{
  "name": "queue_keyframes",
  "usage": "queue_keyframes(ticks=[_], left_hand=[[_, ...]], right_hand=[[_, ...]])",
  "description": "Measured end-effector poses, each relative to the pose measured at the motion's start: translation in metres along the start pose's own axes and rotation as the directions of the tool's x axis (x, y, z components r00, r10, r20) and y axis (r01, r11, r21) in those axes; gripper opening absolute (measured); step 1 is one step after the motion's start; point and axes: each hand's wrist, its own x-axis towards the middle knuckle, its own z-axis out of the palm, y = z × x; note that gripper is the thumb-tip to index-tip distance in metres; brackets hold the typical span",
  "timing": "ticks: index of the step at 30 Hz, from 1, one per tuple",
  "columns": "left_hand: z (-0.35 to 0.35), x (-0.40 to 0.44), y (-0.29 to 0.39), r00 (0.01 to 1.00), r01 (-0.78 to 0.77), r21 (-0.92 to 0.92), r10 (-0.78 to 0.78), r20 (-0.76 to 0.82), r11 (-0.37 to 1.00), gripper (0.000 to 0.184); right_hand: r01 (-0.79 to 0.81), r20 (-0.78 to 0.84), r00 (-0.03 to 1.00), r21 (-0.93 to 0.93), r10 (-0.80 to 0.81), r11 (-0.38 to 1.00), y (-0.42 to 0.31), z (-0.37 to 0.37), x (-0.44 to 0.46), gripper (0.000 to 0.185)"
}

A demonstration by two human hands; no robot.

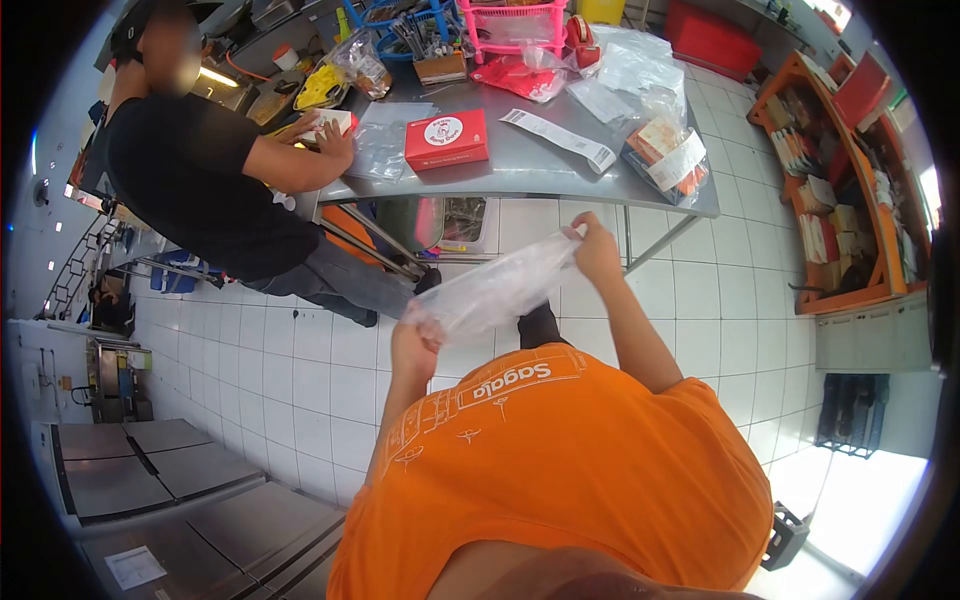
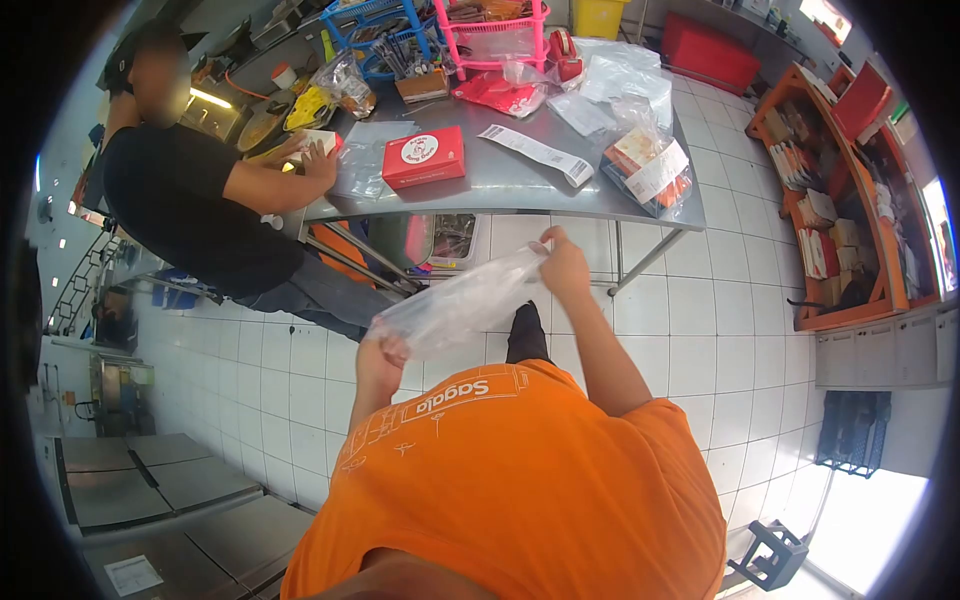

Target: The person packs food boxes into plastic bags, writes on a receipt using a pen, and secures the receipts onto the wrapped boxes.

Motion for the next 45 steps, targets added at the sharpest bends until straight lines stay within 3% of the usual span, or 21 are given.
queue_keyframes(ticks=[4,7,10,11,12,13,14,15,18,21,24,27,30,32,33,34,37,40,43,44,45], left_hand=[[-0.011,0.001,0.004,0.999,0.035,-0.123,-0.032,0.027,0.992,0.017],[-0.006,0.007,0.005,0.992,0.0,-0.153,-0.02,-0.124,0.988,0.012],[-0.14,0.081,-0.041,0.993,0.062,0.117,-0.074,0.094,0.991,0.031],[-0.125,0.072,-0.043,0.998,0.049,0.488,-0.064,0.014,0.871,0.043],[-0.108,0.062,-0.044,0.996,0.086,0.782,-0.054,-0.067,0.617,0.057],[-0.077,0.052,-0.039,0.993,0.118,0.957,-0.002,-0.122,0.265,0.072],[-0.051,0.041,-0.033,0.997,-0.071,0.975,0.0,0.072,0.21,0.09],[-0.024,0.028,-0.028,0.966,-0.254,0.954,-0.008,0.258,0.16,0.109],[0.07,0.001,-0.009,0.863,-0.499,0.853,0.174,0.474,0.155,0.085],[0.069,0.024,-0.012,0.901,-0.377,0.926,0.222,0.372,-0.023,0.058],[0.057,0.037,0.008,0.865,-0.188,0.974,0.449,0.224,-0.125,0.04],[0.059,0.045,0.022,0.776,-0.124,0.987,0.61,0.161,-0.103,0.036],[0.048,0.072,0.04,0.674,-0.097,0.995,0.735,0.076,-0.014,0.031],[0.028,0.101,0.039,0.727,-0.074,0.997,0.685,0.039,0.021,0.032],[0.023,0.113,0.037,0.753,-0.064,0.997,0.658,0.025,0.036,0.032],[0.028,0.12,0.033,0.769,-0.056,0.998,0.638,0.039,0.007,0.033],[0.001,0.172,0.017,0.934,0.01,0.93,0.33,-0.14,0.368,0.026],[0.027,0.199,0.018,0.979,0.184,0.258,-0.153,-0.134,0.948,0.018],[0.055,0.232,0.008,0.963,0.262,0.089,-0.256,-0.081,0.961,0.016],[0.081,0.231,0.003,0.906,0.231,0.217,-0.128,-0.404,0.948,0.015],[0.094,0.24,-0.005,0.911,0.211,0.234,-0.105,-0.398,0.949,0.015]], right_hand=[[-0.306,0.247,0.947,0.499,0.206,0.811,0.027,-0.007,0.011,0.012],[-0.493,0.453,0.87,0.77,0.196,0.405,0.027,0.003,0.005,0.013],[-0.554,0.562,0.822,0.826,-0.086,0.102,0.049,0.028,0.02,0.013],[-0.567,0.563,0.8,0.822,-0.206,0.043,0.059,0.036,0.024,0.014],[-0.414,0.416,0.905,0.806,0.093,0.422,0.012,0.025,0.007,0.019],[-0.098,0.188,0.982,0.574,-0.015,0.813,-0.01,0.028,0.0,0.023],[0.211,0.029,0.976,0.14,-0.217,0.968,-0.027,0.031,-0.008,0.028],[0.295,0.105,0.947,0.091,-0.304,0.951,-0.046,0.031,-0.022,0.031],[0.474,0.404,0.787,0.087,-0.466,0.876,-0.084,0.039,-0.055,0.034],[0.594,0.55,0.629,0.117,-0.55,0.796,-0.102,0.024,-0.058,0.035],[0.606,0.506,0.73,-0.17,-0.459,0.777,-0.059,0.024,-0.025,0.032],[0.442,0.35,0.879,-0.343,-0.324,0.829,-0.058,-0.008,0.002,0.028],[0.526,0.081,0.85,-0.158,-0.52,0.836,-0.041,-0.04,0.035,0.028],[0.066,0.373,0.907,0.336,-0.197,0.94,-0.025,-0.049,0.056,0.032],[-0.232,0.549,0.831,0.485,-0.087,0.843,-0.021,-0.051,0.063,0.034],[-0.498,0.563,0.825,0.767,-0.053,0.404,-0.042,-0.057,0.054,0.036],[-0.642,0.653,0.715,0.755,-0.25,0.134,0.001,-0.06,0.102,0.036],[-0.514,0.571,0.811,0.595,0.126,0.618,-0.005,-0.08,0.153,0.04],[-0.218,0.443,0.888,0.166,0.124,0.962,-0.009,-0.08,0.216,0.054],[-0.068,0.382,0.922,0.0,0.063,0.998,-0.017,-0.074,0.24,0.055],[0.073,0.334,0.942,-0.175,-0.01,0.982,-0.024,-0.066,0.262,0.057]])
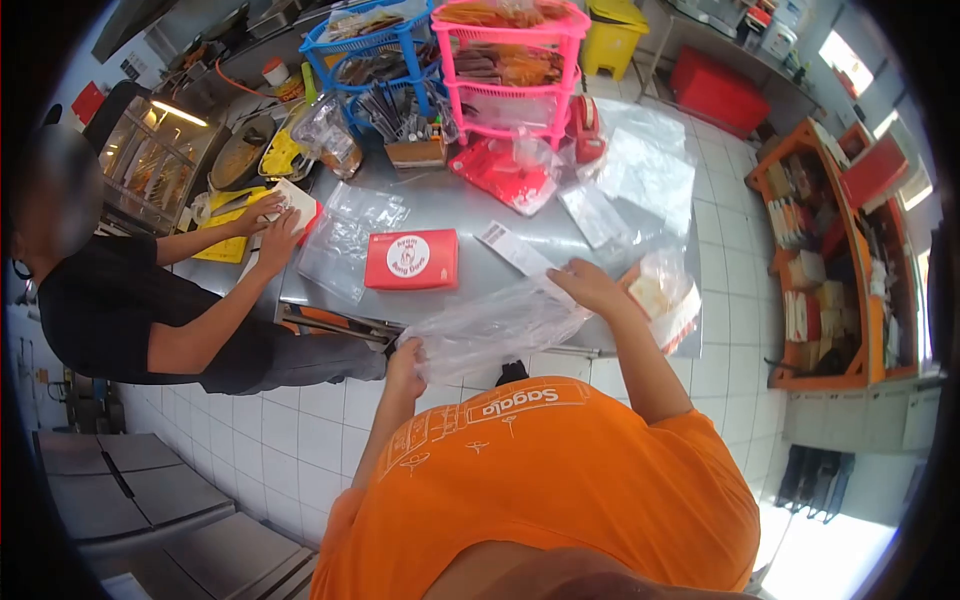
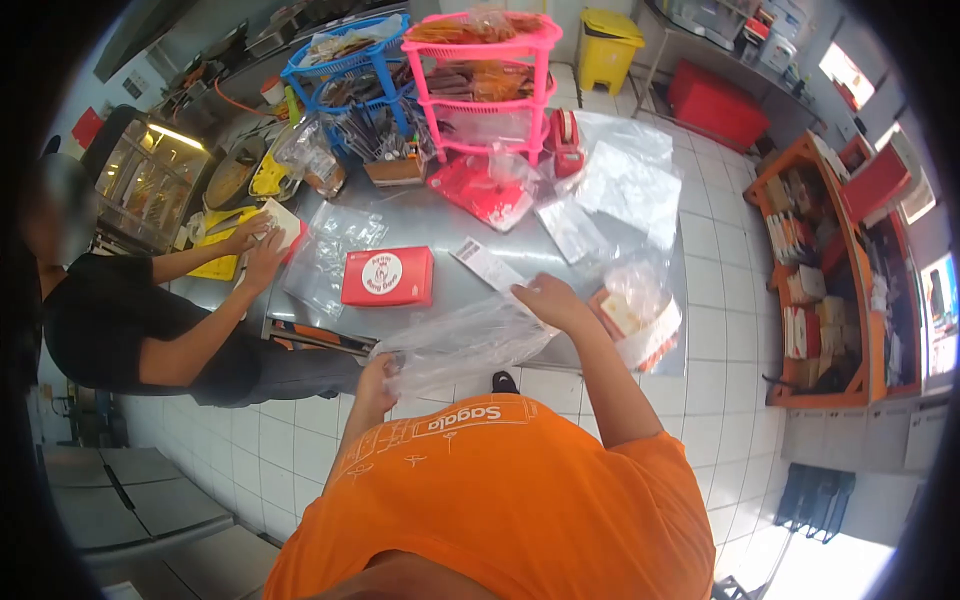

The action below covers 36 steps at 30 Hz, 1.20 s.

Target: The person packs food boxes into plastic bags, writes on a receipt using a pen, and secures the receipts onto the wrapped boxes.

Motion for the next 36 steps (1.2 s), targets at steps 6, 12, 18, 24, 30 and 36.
queue_keyframes(ticks=[6,12,18,24,30,36], left_hand=[[0.059,0.03,-0.005,0.998,0.059,0.086,-0.058,-0.004,0.995,0.022],[0.08,0.017,-0.002,0.987,0.111,-0.028,-0.107,0.122,0.993,0.031],[0.079,0.047,-0.015,0.976,0.102,0.043,-0.109,0.188,0.994,0.039],[0.094,0.009,0.015,0.973,0.17,0.033,-0.173,0.154,0.985,0.039],[0.069,0.001,0.027,0.992,0.111,0.078,-0.115,0.049,0.991,0.034],[0.068,-0.002,0.02,0.989,0.063,0.025,-0.066,0.135,0.998,0.043]], right_hand=[[0.04,-0.425,0.897,-0.203,-0.124,0.978,-0.058,-0.021,0.194,0.066],[0.25,-0.378,0.894,-0.028,-0.241,0.968,-0.056,-0.052,0.284,0.032],[0.327,0.245,0.514,0.83,-0.822,0.451,-0.079,-0.037,0.132,0.025],[0.66,0.807,0.553,-0.272,-0.207,0.7,-0.035,0.066,0.065,0.024],[0.391,0.515,0.857,-0.619,-0.024,0.681,-0.011,0.062,0.057,0.029],[0.631,0.619,0.718,-0.388,-0.318,0.672,-0.067,0.029,0.044,0.026]])
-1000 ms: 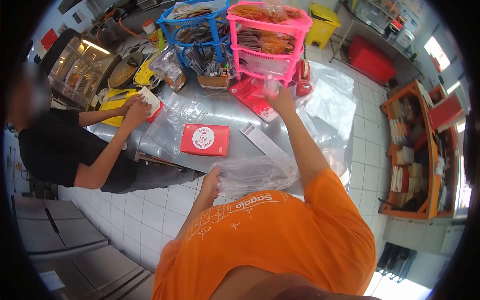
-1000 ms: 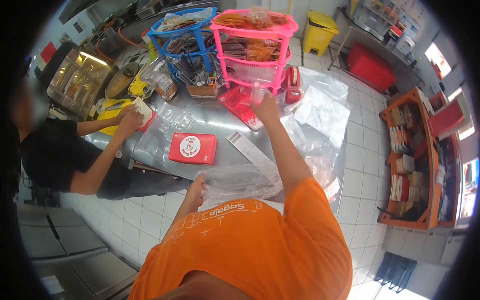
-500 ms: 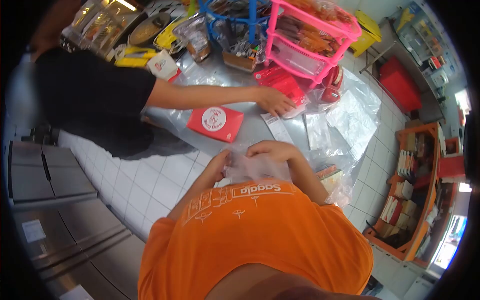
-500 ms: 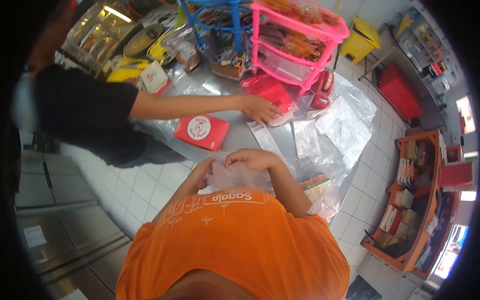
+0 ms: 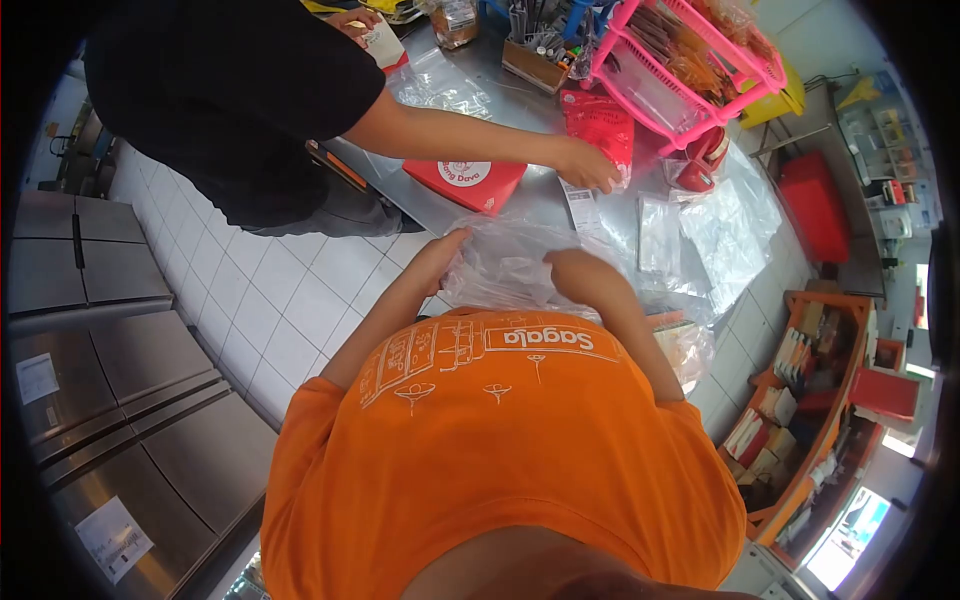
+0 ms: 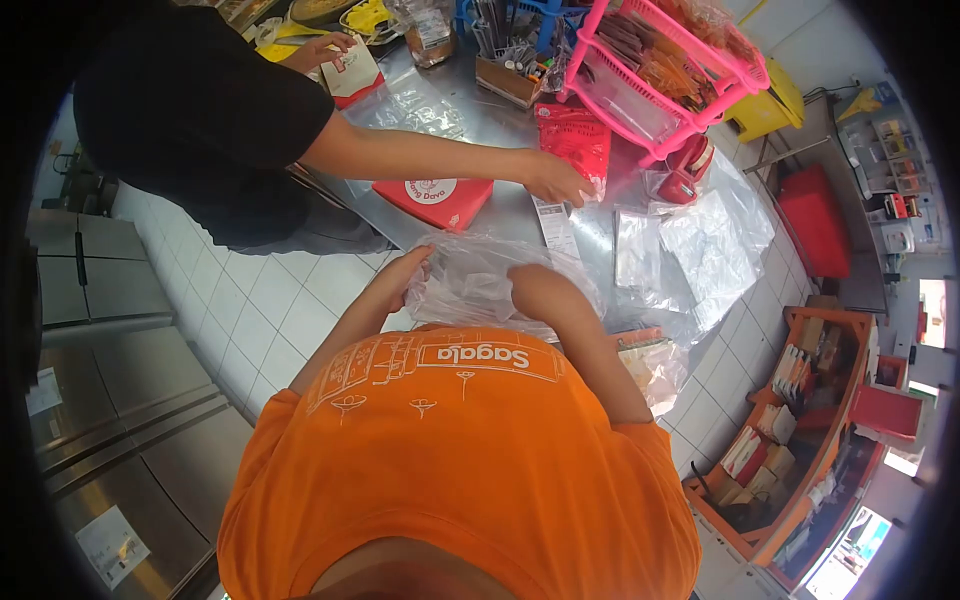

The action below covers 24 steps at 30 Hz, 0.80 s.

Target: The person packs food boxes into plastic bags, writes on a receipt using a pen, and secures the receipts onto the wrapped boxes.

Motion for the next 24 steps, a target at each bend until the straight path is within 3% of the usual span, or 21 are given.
queue_keyframes(ticks=[3,4,5,7,9,12,15,18,19,21,22,23,24], left_hand=[[0.008,-0.01,-0.003,0.999,-0.016,0.022,0.017,-0.045,1.0,0.056],[0.01,-0.014,-0.005,0.997,-0.025,0.039,0.028,-0.069,0.999,0.061],[0.006,-0.011,-0.012,0.999,-0.033,0.017,0.034,-0.026,0.999,0.06],[-0.009,0.01,-0.035,0.997,-0.048,-0.022,0.049,0.06,0.999,0.059],[-0.018,0.026,-0.058,0.999,-0.007,-0.014,0.008,0.045,1.0,0.059],[-0.009,0.005,-0.059,0.997,-0.016,-0.107,0.024,0.077,0.994,0.056],[-0.008,-0.013,-0.046,0.999,0.025,-0.136,-0.019,0.045,0.99,0.056],[-0.02,-0.001,-0.053,0.996,0.053,-0.146,-0.063,-0.062,0.988,0.058],[-0.024,0.004,-0.056,0.992,0.05,-0.157,-0.067,-0.105,0.986,0.06],[-0.034,0.016,-0.058,0.999,0.024,-0.196,-0.029,-0.024,0.98,0.066],[-0.027,0.003,-0.046,1.0,0.014,-0.214,-0.011,0.015,0.977,0.07],[-0.016,-0.012,-0.034,0.987,0.031,-0.187,-0.059,-0.151,0.982,0.068],[-0.023,-0.003,-0.038,0.994,-0.007,-0.195,-0.015,-0.112,0.981,0.065]], right_hand=[[0.064,-0.235,0.971,0.039,-0.053,0.997,-0.032,-0.036,0.014,0.028],[0.182,-0.239,0.957,0.05,-0.165,0.982,-0.037,-0.034,0.033,0.033],[0.298,-0.244,0.93,0.061,-0.276,0.952,-0.042,-0.027,0.054,0.038],[0.37,-0.308,0.88,-0.028,-0.36,0.929,-0.061,0.005,0.096,0.055],[0.168,-0.518,0.775,-0.384,-0.363,0.908,-0.086,0.021,0.125,0.079],[0.027,-0.382,0.916,-0.248,-0.123,0.968,-0.081,0.015,0.174,0.089],[0.098,-0.232,0.966,-0.077,-0.113,0.992,-0.073,0.01,0.195,0.092],[0.254,-0.308,0.904,-0.171,-0.297,0.952,-0.07,-0.001,0.182,0.092],[0.3,-0.255,0.905,-0.19,-0.342,0.935,-0.076,-0.008,0.176,0.094],[0.394,-0.143,0.892,-0.215,-0.428,0.893,-0.09,-0.023,0.164,0.098],[0.407,-0.208,0.865,-0.241,-0.456,0.881,-0.096,-0.027,0.151,0.1],[0.415,-0.272,0.833,-0.267,-0.481,0.87,-0.1,-0.029,0.133,0.102],[0.42,-0.336,0.795,-0.295,-0.505,0.858,-0.103,-0.035,0.115,0.103]])
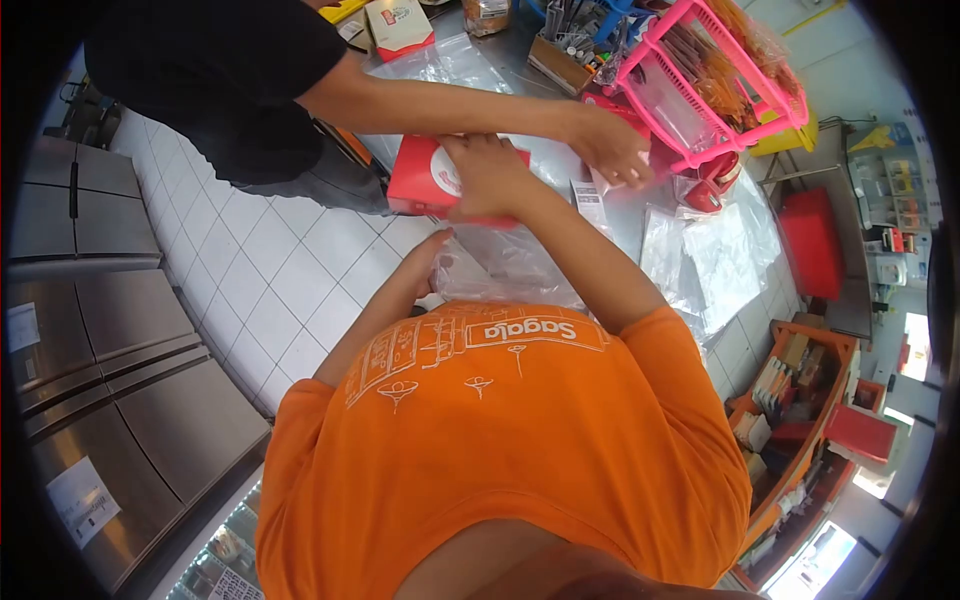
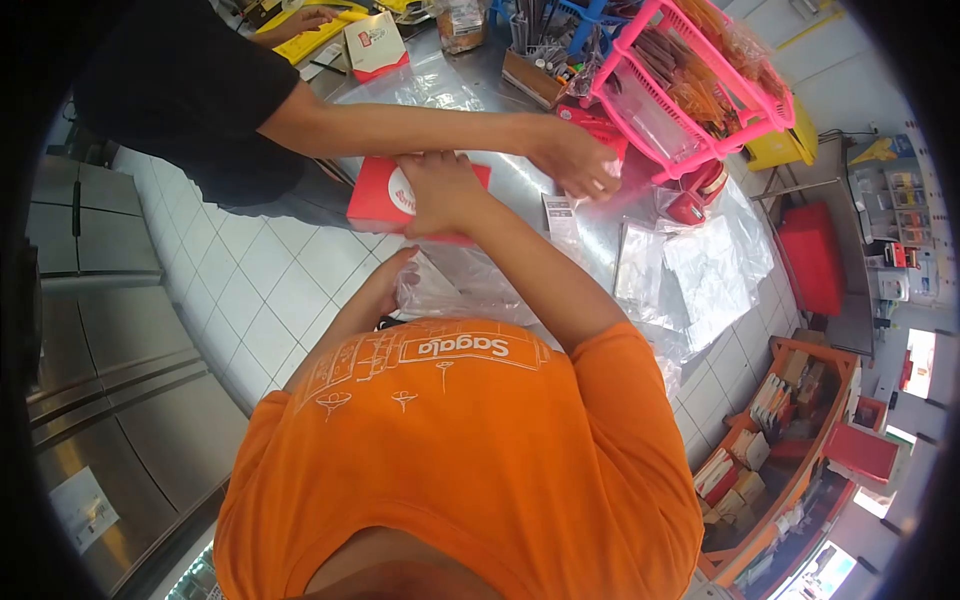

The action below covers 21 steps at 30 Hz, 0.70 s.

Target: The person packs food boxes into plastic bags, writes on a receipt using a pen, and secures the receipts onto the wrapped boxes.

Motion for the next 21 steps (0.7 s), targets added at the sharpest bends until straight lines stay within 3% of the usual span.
queue_keyframes(ticks=[2,3,6,7,10,11,12,14,17,21], left_hand=[[-0.02,0.028,-0.004,0.993,-0.076,-0.024,0.077,0.095,0.997,0.061],[-0.004,0.012,0.011,0.948,-0.235,-0.148,0.26,0.182,0.961,0.054],[-0.012,0.019,0.036,0.957,-0.133,0.011,0.126,0.262,0.991,0.05],[-0.022,0.026,0.036,0.995,0.021,0.109,-0.031,0.099,0.994,0.047],[-0.023,0.025,0.041,1.0,-0.007,0.555,0.013,-0.008,0.832,0.054],[-0.024,0.03,0.045,0.998,-0.028,0.729,0.062,-0.02,0.684,0.048],[-0.017,0.03,0.05,0.961,-0.155,0.772,0.276,-0.028,0.616,0.044],[-0.003,0.03,0.053,0.759,-0.347,0.848,0.651,0.003,0.4,0.037],[0.048,-0.03,0.091,0.511,-0.448,0.894,0.827,0.233,0.025,0.025],[0.068,-0.086,0.129,0.492,-0.559,0.826,0.831,0.259,0.073,0.019]], right_hand=[[-0.104,0.331,0.944,0.287,0.003,0.952,-0.009,-0.043,-0.019,0.108],[-0.19,0.48,0.877,0.403,-0.03,0.895,-0.009,-0.056,-0.03,0.111],[-0.288,0.49,0.872,0.494,0.011,0.821,0.001,-0.032,-0.07,0.111],[-0.291,0.446,0.888,0.362,0.109,0.885,0.003,-0.021,-0.08,0.107],[-0.175,0.174,0.971,0.032,0.167,0.984,0.017,0.026,-0.107,0.103],[-0.169,0.178,0.97,0.012,0.164,0.985,0.02,0.031,-0.11,0.102],[-0.162,0.184,0.97,-0.007,0.161,0.987,0.02,0.031,-0.11,0.102],[-0.144,0.187,0.971,-0.024,0.146,0.989,0.015,0.035,-0.115,0.101],[-0.123,0.171,0.977,-0.054,0.131,0.991,0.011,0.039,-0.117,0.102],[-0.219,0.125,0.968,-0.016,0.22,0.975,0.006,0.045,-0.117,0.1]])
